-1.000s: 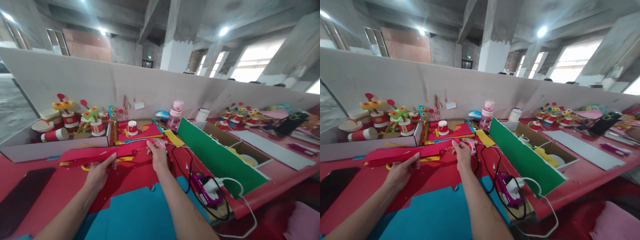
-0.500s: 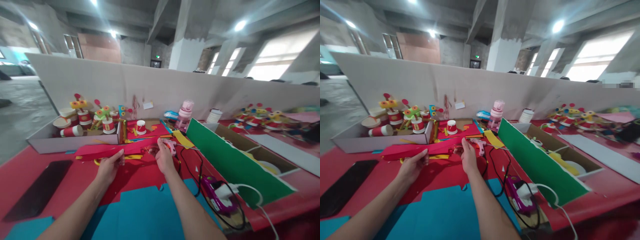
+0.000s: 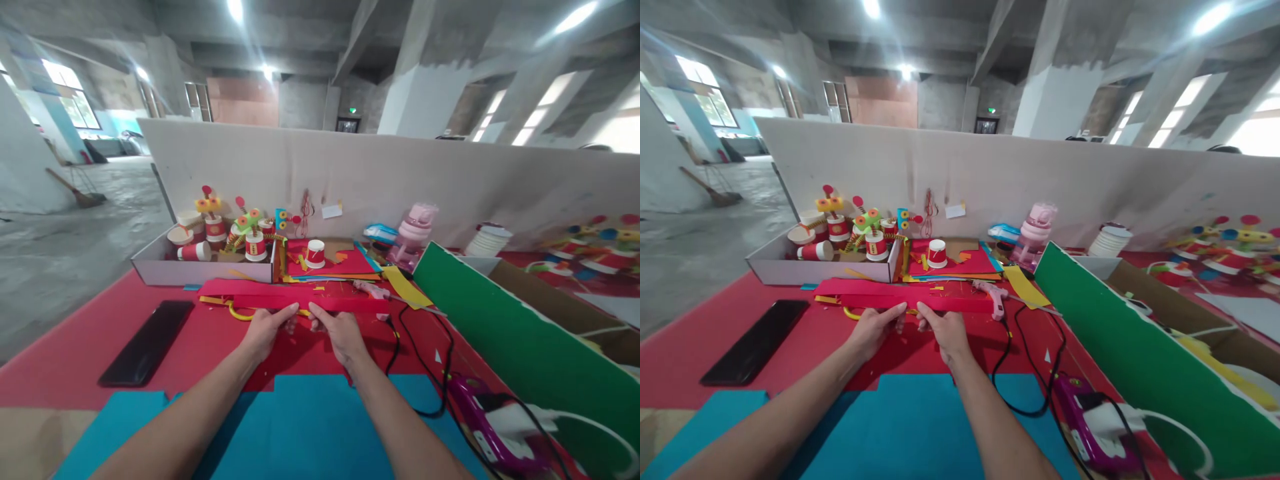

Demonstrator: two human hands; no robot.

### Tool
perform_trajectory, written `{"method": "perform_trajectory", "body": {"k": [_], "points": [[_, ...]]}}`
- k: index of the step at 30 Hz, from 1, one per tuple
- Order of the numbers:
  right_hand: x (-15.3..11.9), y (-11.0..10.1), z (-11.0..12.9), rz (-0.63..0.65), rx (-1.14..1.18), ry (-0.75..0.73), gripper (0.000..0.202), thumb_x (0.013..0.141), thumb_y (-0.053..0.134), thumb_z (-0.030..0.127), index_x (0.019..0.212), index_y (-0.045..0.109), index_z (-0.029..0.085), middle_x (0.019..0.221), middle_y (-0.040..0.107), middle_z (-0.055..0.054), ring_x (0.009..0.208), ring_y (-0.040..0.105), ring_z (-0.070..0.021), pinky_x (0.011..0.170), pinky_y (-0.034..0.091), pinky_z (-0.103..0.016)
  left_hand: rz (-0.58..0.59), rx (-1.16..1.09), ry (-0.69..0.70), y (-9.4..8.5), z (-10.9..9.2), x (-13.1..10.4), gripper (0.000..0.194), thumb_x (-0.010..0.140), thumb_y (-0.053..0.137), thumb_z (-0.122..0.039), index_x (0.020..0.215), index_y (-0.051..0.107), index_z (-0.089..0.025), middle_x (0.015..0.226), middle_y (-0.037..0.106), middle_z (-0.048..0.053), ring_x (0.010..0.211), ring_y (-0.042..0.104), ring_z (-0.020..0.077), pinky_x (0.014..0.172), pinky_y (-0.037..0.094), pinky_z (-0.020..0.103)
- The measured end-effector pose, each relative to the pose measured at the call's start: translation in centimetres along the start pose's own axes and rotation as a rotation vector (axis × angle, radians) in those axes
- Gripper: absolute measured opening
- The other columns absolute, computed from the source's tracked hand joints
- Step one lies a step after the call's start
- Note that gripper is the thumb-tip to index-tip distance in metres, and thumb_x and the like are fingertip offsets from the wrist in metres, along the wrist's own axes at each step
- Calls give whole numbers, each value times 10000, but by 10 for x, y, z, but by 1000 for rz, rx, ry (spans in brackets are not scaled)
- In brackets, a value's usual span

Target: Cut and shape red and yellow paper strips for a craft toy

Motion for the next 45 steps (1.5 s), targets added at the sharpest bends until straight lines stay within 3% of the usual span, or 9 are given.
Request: {"method": "perform_trajectory", "body": {"k": [13, 20, 23, 26, 29, 33, 36, 41, 45], "points": [[1, -4, 4, -74, 92, 63, 328, 556, 819, 416, 569, 693, 113, 493, 611, -23, 439, 506, -95, 461, 455, -222, -81, -69, 105, -8, -7, 5, 301, 666, 761, -355, 546, 635, -110, 486, 570, 12, 449, 483, 92, 472, 372, 233], [6, -13, 10, -139, 171, 34, 323, 503, 851, 387, 568, 693, 113, 521, 631, -21, 445, 517, -86, 456, 458, -211, -163, -129, 158, -24, -21, 15, 287, 660, 750, -344, 550, 593, -130, 504, 593, 9, 430, 497, 92, 446, 389, 224], [8, -17, 13, -168, 215, 12, 307, 505, 855, 366, 583, 696, 115, 527, 636, -17, 448, 518, -81, 457, 472, -205, -181, -169, 185, -35, -30, 18, 302, 695, 719, -408, 629, 588, -144, 518, 591, -3, 440, 509, 100, 453, 411, 226], [9, -20, 14, -206, 316, 38, 297, 490, 867, 337, 598, 697, 117, 540, 643, -11, 452, 521, -72, 452, 477, -185, -129, -206, 260, -41, -38, 20, 428, 763, 597, -577, 758, 611, -149, 563, 591, -2, 473, 532, 107, 473, 438, 230], [7, -16, 15, -163, 437, 120, 310, 464, 885, 302, 628, 699, 116, 576, 656, -12, 475, 534, -66, 461, 488, -170, 30, -179, 244, -33, -35, 17, 508, 751, 570, -644, 865, 615, -150, 642, 614, 13, 516, 552, 113, 489, 453, 232], [1, -4, 14, -58, 542, 186, 312, 483, 884, 297, 648, 683, 125, 596, 651, 1, 486, 530, -50, 476, 482, -152, 201, -57, 152, -11, -20, 6, 397, 717, 686, -519, 795, 604, -138, 644, 610, 20, 534, 545, 108, 486, 438, 215], [-4, 4, 9, -10, 473, 178, 312, 513, 867, 339, 640, 673, 130, 583, 636, 14, 481, 519, -50, 476, 463, -160, 254, 15, 144, 1, -14, 0, 353, 701, 704, -480, 753, 614, -143, 613, 604, 11, 504, 520, 106, 482, 419, 222], [-9, 14, -1, 36, 258, 146, 321, 543, 830, 400, 659, 700, 131, 572, 638, -6, 471, 516, -90, 488, 459, -225, 101, 272, 88, 2, -12, -5, 446, 748, 640, -506, 482, 586, -151, 509, 581, 34, 552, 541, 136, 613, 426, 253], [-8, 13, -2, 15, 227, 105, 309, 556, 818, 406, 645, 703, 134, 571, 640, -17, 482, 518, -97, 494, 461, -227, 9, 257, 107, -4, -12, -2, 433, 734, 667, -474, 447, 569, -165, 480, 562, 16, 548, 523, 132, 625, 410, 250]]}}
Point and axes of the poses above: each hand's wrist, its own x-axis towards the middle knuckle, its own y-axis out of the palm, z = x × y, the point moved 2 cm from there along x, towards the middle knuckle
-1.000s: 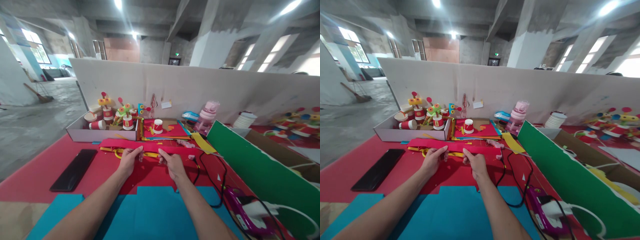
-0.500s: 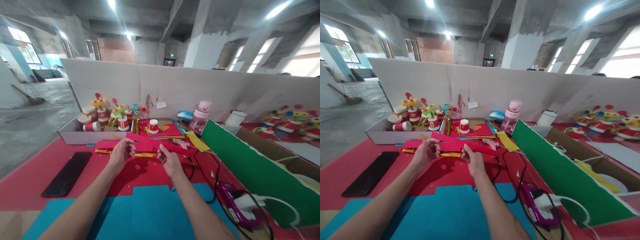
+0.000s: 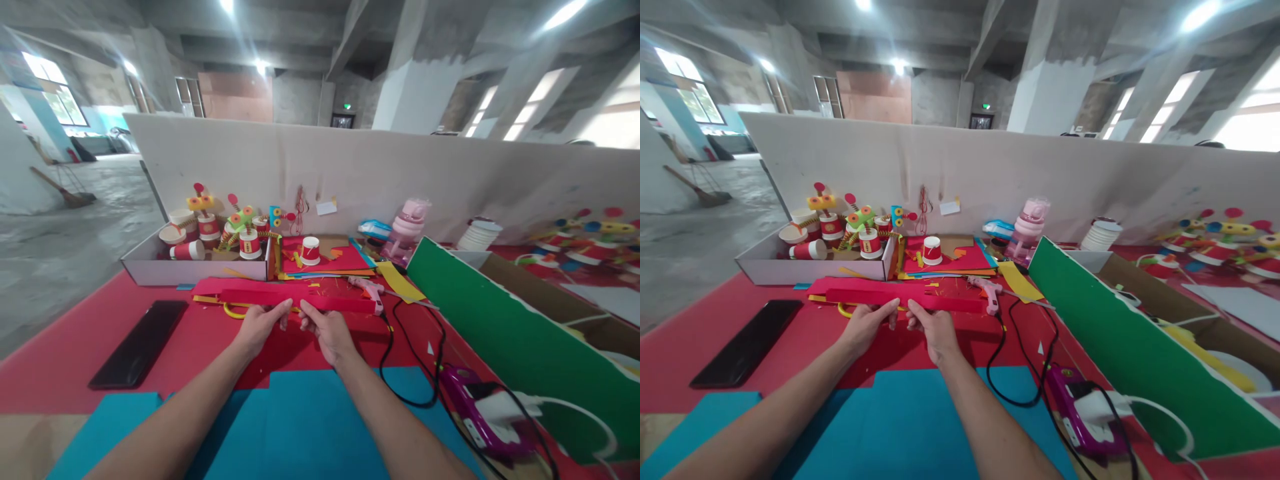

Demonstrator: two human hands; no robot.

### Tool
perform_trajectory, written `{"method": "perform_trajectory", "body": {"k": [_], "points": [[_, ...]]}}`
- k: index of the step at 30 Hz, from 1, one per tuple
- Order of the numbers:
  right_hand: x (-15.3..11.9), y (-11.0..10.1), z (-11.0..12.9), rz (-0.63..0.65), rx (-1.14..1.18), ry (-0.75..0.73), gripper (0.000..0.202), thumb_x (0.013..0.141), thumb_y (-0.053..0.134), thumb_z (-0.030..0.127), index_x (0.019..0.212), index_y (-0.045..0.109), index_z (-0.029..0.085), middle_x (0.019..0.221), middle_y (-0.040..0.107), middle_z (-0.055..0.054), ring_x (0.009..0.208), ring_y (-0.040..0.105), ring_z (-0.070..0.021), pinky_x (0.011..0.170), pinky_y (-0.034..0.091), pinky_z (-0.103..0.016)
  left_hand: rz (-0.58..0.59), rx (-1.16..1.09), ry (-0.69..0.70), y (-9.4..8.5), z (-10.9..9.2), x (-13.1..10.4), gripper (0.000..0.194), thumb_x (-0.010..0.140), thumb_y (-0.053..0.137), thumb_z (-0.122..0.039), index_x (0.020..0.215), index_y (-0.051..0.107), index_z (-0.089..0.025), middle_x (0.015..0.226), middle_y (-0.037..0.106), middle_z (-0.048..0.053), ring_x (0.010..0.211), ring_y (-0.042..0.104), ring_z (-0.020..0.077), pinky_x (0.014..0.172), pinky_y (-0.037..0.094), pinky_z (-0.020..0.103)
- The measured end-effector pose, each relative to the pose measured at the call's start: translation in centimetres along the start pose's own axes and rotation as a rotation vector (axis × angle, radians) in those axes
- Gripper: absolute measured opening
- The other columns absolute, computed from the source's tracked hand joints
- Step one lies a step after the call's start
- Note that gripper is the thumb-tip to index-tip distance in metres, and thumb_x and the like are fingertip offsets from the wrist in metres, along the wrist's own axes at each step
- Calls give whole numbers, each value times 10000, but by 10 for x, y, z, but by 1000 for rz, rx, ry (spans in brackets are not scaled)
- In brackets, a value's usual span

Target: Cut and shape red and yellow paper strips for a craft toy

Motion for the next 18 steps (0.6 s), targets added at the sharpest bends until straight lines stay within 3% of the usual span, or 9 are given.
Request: {"method": "perform_trajectory", "body": {"k": [11, 15, 18], "points": [[1, -3, 3, -70, -9, 23, 311, 535, 819, 404, 629, 691, 136, 552, 633, -10, 459, 515, -95, 471, 447, -223, -10, -103, 53, -4, 3, 5, 403, 750, 679, -438, 482, 598, -148, 461, 556, 19, 478, 489, 112, 550, 395, 246], [6, -10, 6, -122, 6, 62, 309, 508, 827, 387, 551, 675, 121, 497, 608, -12, 425, 492, -82, 464, 447, -222, 18, -121, 69, -13, 3, 11, 377, 763, 667, -439, 538, 623, -140, 470, 565, 22, 459, 488, 107, 517, 388, 236], [8, -14, 8, -123, 19, 67, 304, 499, 829, 375, 533, 675, 115, 480, 597, -12, 423, 489, -77, 457, 444, -213, -23, -114, 98, -21, 3, 15, 357, 746, 686, -417, 534, 633, -135, 470, 575, 28, 460, 497, 105, 519, 397, 231]]}}
Point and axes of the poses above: each hand's wrist, its own x-axis towards the middle knuckle, its own y-axis out of the palm, z = x × y, the point moved 2 cm from there along x, towards the middle knuckle
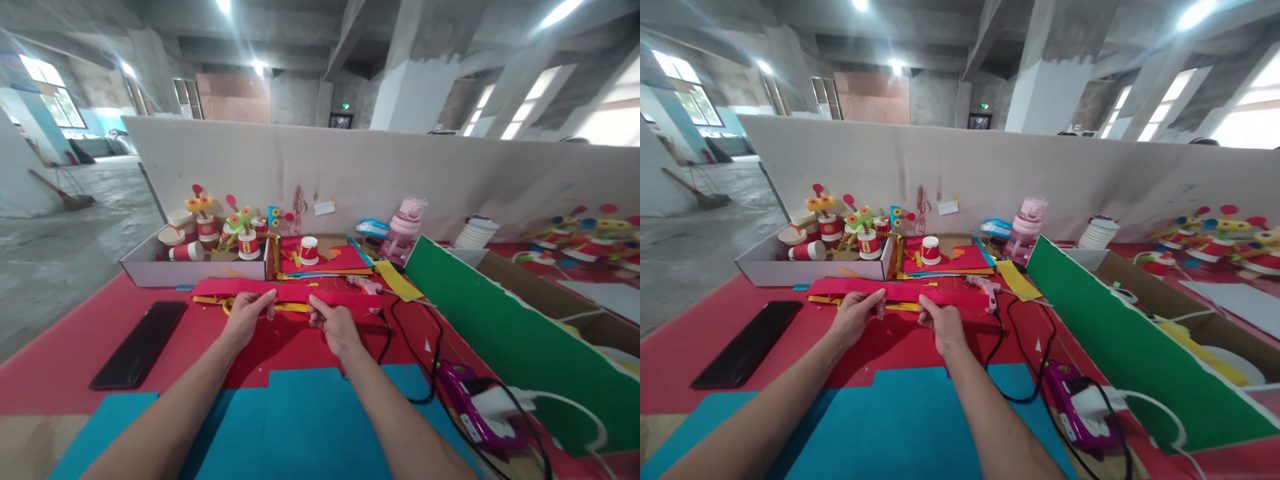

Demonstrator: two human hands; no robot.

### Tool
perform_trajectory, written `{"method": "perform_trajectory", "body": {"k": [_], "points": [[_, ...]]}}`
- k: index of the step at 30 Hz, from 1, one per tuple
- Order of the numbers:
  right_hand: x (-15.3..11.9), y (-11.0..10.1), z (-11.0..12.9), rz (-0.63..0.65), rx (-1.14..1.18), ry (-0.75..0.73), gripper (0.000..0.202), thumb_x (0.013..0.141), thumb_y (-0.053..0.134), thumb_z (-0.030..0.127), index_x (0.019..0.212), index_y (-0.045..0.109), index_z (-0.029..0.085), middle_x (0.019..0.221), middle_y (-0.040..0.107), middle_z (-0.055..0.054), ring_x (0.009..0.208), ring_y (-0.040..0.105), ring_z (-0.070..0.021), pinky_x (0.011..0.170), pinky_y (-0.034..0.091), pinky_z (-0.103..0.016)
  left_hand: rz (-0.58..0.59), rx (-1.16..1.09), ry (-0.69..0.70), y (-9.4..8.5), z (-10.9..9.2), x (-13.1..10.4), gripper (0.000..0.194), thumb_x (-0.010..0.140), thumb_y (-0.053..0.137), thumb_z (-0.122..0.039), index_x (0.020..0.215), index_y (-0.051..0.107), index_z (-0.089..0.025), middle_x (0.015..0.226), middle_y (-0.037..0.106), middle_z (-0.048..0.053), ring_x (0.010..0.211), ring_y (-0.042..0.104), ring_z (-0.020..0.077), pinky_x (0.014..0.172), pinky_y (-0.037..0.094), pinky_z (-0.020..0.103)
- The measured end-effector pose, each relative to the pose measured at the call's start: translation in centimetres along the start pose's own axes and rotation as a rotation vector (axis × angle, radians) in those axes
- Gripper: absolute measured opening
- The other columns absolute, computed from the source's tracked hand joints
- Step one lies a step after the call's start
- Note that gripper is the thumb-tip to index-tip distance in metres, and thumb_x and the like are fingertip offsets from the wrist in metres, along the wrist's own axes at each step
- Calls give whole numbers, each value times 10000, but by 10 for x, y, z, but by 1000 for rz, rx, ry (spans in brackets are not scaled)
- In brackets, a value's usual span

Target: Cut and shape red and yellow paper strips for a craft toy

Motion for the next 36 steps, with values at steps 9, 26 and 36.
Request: {"method": "perform_trajectory", "body": {"k": [9, 26, 36], "points": [[3, -4, 4, -35, 21, -41, 311, 495, 843, 372, 565, 679, 117, 524, 630, -21, 431, 498, -75, 456, 452, -215, -178, -109, 24, -14, -9, 7, 286, 712, 676, -351, 525, 607, -145, 445, 559, 0, 405, 485, 89, 445, 374, 215], [11, -16, 21, -28, 3, -169, 362, 565, 800, 453, 601, 679, 114, 562, 668, -53, 435, 544, -99, 479, 494, -230, -99, -20, 55, -30, -27, 12, 253, 674, 710, -297, 520, 565, -157, 471, 553, -11, 450, 477, 81, 481, 372, 197], [-20, -67, 23, -72, -372, -101, 398, 622, 774, 492, 563, 657, 117, 512, 634, -35, 380, 453, -55, 358, 310, -168, 19, 434, -199, -82, -46, -26, 377, 667, 700, -403, 448, 495, -174, 394, 472, -11, 400, 378, 84, 419, 270, 208]]}}
Point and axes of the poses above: each hand's wrist, its own x-axis towards the middle knuckle, its own y-axis out of the palm, z = x × y, the point moved 2 cm from there along x, towards the middle knuckle
